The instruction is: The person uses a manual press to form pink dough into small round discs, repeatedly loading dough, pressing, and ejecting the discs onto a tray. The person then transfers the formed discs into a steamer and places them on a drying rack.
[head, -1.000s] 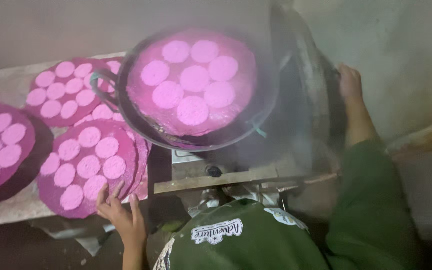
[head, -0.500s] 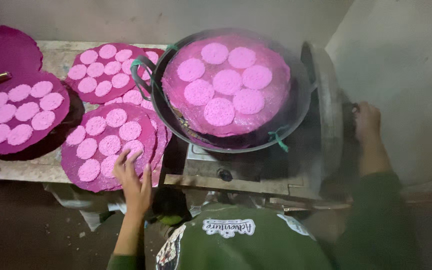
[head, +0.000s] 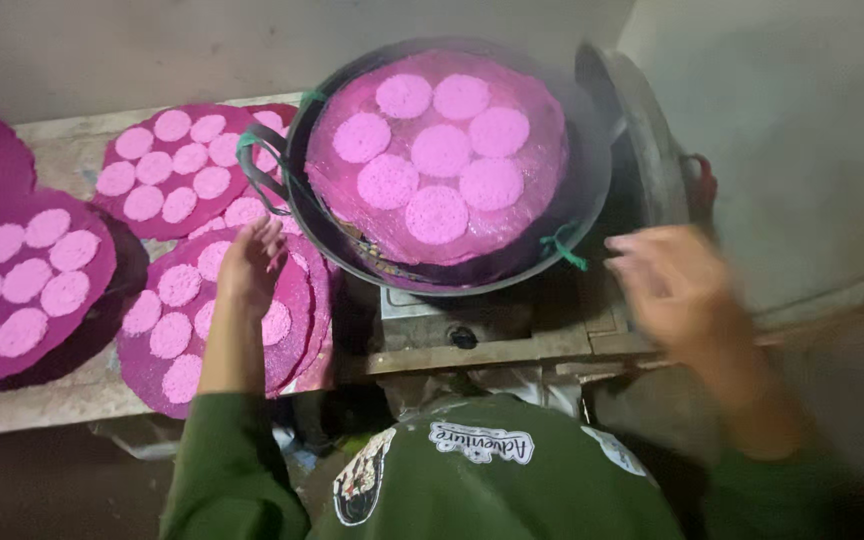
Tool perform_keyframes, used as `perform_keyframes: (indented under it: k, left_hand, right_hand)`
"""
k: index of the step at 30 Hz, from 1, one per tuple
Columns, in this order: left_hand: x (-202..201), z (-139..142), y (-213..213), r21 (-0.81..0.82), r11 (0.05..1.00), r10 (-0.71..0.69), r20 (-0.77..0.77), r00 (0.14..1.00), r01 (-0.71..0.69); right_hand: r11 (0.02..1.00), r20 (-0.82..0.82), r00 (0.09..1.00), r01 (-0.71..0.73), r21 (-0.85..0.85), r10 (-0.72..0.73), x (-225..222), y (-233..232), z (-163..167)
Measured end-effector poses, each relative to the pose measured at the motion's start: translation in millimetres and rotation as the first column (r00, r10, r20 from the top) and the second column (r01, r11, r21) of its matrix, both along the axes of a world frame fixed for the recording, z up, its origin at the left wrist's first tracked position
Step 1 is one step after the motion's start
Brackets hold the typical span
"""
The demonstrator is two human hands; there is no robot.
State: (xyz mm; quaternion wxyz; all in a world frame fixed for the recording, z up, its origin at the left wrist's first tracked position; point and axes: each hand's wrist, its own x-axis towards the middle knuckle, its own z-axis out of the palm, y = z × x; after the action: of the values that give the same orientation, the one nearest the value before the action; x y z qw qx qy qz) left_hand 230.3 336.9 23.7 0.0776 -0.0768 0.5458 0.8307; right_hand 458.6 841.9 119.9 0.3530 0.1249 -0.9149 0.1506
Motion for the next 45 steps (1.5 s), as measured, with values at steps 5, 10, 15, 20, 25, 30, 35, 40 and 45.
perform_keyframes:
  k: [5, 10, 15, 20, 25, 30, 35, 40, 45]
  left_hand:
    - [-56, 15, 8, 0.147, 0.987, -0.082, 0.075, 0.994, 0.071]
    - [-85, 39, 29, 0.156, 0.981, -0.141, 0.178, 0.974, 0.113]
    - [-109, 86, 27, 0.413, 0.910, -0.029, -0.052, 0.998, 0.048]
    - [-138, 165, 3, 0.421, 0.869, -0.124, -0.322, 0.939, 0.259]
    - [-140, 251, 20, -0.171, 0.984, -0.120, -0.389, 0.914, 0.056]
    - [-123, 277, 66, -0.544, 0.837, -0.344, -0.427, 0.836, 0.067]
    - [-118, 270, 85, -0.633, 0.773, -0.426, -0.459, 0.780, 0.050]
    - [-112, 277, 83, -0.529, 0.844, -0.412, -0.533, 0.739, 0.090]
    - [-108, 285, 103, -0.512, 0.855, -0.336, -0.418, 0.844, 0.086]
  right_hand:
    - [0.862, 0.297, 0.890, 0.176, 0.476, -0.346, -37, -66, -4]
    - [0.893, 0.451, 0.798, 0.229, 0.387, -0.400, -40, -51, -15]
    - [0.866, 0.573, 0.767, 0.464, -0.187, -0.288, -1, -52, -19]
    - [0.557, 0.255, 0.965, 0.244, -0.794, -0.059, 4, -74, -58]
    - [0.409, 0.040, 0.998, 0.013, -0.912, 0.057, -27, -70, -71]
    - [0.563, 0.096, 0.995, 0.074, -0.823, 0.010, -48, -71, -49]
    - [0.714, 0.236, 0.971, 0.185, -0.676, -0.028, -55, -66, -36]
    - [0.454, 0.063, 0.930, -0.116, -0.883, 0.361, -73, -53, -29]
    - [0.078, 0.115, 0.897, 0.090, -0.993, 0.426, -106, -41, 1]
